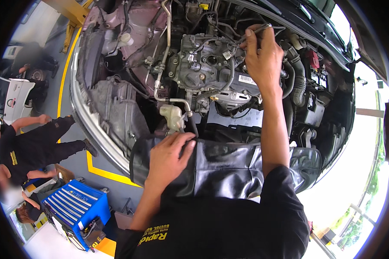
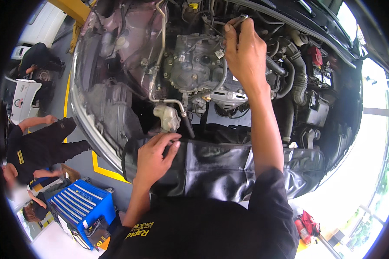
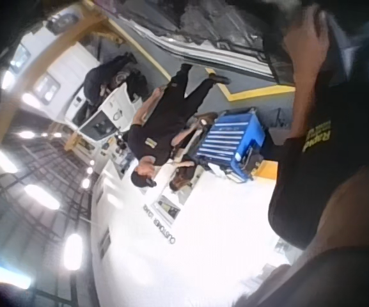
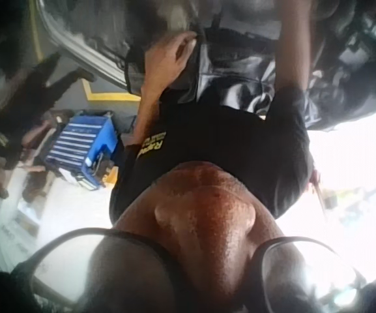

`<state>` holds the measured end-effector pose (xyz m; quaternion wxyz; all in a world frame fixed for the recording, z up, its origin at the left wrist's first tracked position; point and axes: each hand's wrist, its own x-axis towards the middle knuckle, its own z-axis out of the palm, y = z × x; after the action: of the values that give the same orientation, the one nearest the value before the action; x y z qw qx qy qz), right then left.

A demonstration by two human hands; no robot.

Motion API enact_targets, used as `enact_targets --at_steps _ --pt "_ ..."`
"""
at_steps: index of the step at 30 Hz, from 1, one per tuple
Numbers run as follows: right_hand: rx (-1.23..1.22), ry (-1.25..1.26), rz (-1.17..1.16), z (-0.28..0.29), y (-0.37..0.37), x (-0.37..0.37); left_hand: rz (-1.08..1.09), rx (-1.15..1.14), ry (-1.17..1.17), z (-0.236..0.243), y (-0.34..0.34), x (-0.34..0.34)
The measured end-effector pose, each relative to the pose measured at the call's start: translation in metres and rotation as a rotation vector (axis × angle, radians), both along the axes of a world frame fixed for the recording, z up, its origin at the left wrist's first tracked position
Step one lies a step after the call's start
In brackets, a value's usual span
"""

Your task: The person selects a socket and extension from a tool tray, removes a spark plug from a car engine, cleans it with a rag, and then checks the wheel and tire area before receiving an air filter from a colleague.

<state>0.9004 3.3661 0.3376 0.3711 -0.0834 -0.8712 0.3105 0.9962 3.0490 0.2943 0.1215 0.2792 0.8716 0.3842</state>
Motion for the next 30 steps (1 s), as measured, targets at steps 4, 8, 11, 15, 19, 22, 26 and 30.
enact_targets --at_steps 4,8,11,15,19,22,26,30 --pt "-0.007 -0.044 -0.023 -0.002 0.003 0.001 -0.046 0.199 -0.026 0.002 0.065 -0.050" --pt "-0.106 -0.059 -0.015 -0.020 0.004 -0.003 -0.038 0.313 -0.180 -0.014 0.108 -0.093" --pt "-0.110 0.035 0.013 -0.030 0.007 -0.005 -0.094 0.326 -0.391 -0.029 0.108 -0.091" --pt "-0.123 -0.031 0.181 -0.047 0.030 -0.012 -0.068 0.231 -0.603 -0.037 0.103 -0.096" --pt "-0.084 -0.092 0.271 -0.068 0.039 -0.018 -0.044 0.209 -0.683 -0.026 0.100 -0.108" --pt "-0.069 -0.100 0.248 -0.081 0.035 -0.018 -0.045 0.191 -0.663 -0.029 0.097 -0.105" --pt "-0.089 -0.071 0.160 -0.096 0.025 -0.019 -0.063 0.164 -0.664 -0.028 0.096 -0.102" --pt "-0.076 -0.100 0.161 -0.106 0.021 -0.021 -0.044 0.156 -0.665 -0.027 0.096 -0.104"
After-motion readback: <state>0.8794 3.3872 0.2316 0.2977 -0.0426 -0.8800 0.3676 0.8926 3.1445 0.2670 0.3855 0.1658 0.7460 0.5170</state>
